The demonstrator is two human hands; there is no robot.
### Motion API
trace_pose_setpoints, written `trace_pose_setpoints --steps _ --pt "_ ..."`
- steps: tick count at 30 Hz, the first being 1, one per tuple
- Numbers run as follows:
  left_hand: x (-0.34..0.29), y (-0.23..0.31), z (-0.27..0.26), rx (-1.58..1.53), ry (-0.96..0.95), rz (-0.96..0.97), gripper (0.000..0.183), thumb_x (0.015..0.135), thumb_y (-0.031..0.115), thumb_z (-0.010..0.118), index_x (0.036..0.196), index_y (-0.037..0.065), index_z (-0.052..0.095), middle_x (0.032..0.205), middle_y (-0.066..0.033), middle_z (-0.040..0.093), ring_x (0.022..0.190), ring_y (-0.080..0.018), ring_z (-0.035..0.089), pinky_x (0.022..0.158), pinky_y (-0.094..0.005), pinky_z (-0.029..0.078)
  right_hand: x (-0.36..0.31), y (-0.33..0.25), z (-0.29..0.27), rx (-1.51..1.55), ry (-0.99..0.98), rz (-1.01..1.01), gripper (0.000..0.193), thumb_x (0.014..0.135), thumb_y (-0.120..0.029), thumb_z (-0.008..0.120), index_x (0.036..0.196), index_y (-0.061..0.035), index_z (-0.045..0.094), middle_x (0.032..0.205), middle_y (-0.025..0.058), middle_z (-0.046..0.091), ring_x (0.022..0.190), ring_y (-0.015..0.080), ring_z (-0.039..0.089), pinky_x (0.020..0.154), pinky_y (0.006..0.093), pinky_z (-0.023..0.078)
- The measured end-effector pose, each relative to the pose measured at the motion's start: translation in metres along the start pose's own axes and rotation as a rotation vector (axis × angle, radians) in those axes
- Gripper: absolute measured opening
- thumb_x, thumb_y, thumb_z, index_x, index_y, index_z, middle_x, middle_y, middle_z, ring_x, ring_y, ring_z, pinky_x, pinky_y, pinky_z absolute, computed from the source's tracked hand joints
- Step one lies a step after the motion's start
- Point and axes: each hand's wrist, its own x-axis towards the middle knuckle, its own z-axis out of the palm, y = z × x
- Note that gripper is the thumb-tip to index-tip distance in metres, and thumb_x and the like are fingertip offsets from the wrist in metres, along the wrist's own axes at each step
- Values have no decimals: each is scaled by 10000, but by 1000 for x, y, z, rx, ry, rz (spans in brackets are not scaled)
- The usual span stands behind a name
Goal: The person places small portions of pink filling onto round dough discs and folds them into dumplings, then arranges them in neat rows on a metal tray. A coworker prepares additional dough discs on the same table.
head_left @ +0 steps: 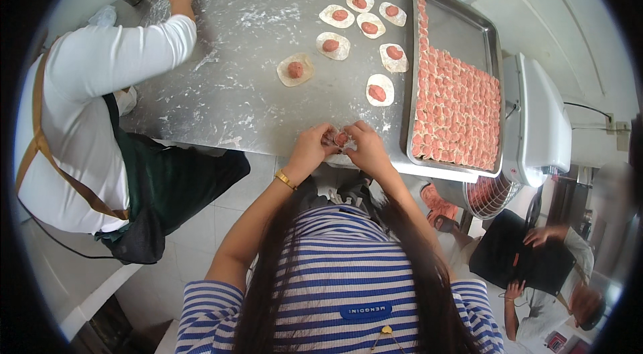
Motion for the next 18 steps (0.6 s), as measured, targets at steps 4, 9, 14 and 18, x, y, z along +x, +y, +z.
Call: trace_pose_setpoints --steps 4,9,14,18 --pt "4 13 -2 54 -37 -44 261 679 118 764 850 8 600 760 -155 647 682 -295 641 624 -351 497 -2 16 14 23 0 3 344 655 51 622 992 -21 608 913 134 576 858 341 586 736 381 481" --pt "3 13 -5 53 -58 -42 231 720 93 737 884 -6 606 771 -146 659 691 -229 662 625 -312 503 -4 1 10 -73 242 -115 290 668 72 600 942 -21 619 864 133 575 819 338 594 701 379 491" --pt "4 9 -3 73 -74 -9 232 728 112 734 872 -7 597 772 -141 654 688 -249 655 630 -330 500 -7 4 19 141 83 14 220 681 61 504 874 6 595 861 178 544 875 382 542 767 426 447" --pt "4 9 -4 207 -15 77 229 733 110 732 884 0 600 766 -133 649 727 -256 656 658 -340 498 -10 6 16 -7 142 23 473 641 126 481 1085 -6 579 1011 184 545 997 396 523 844 420 455"
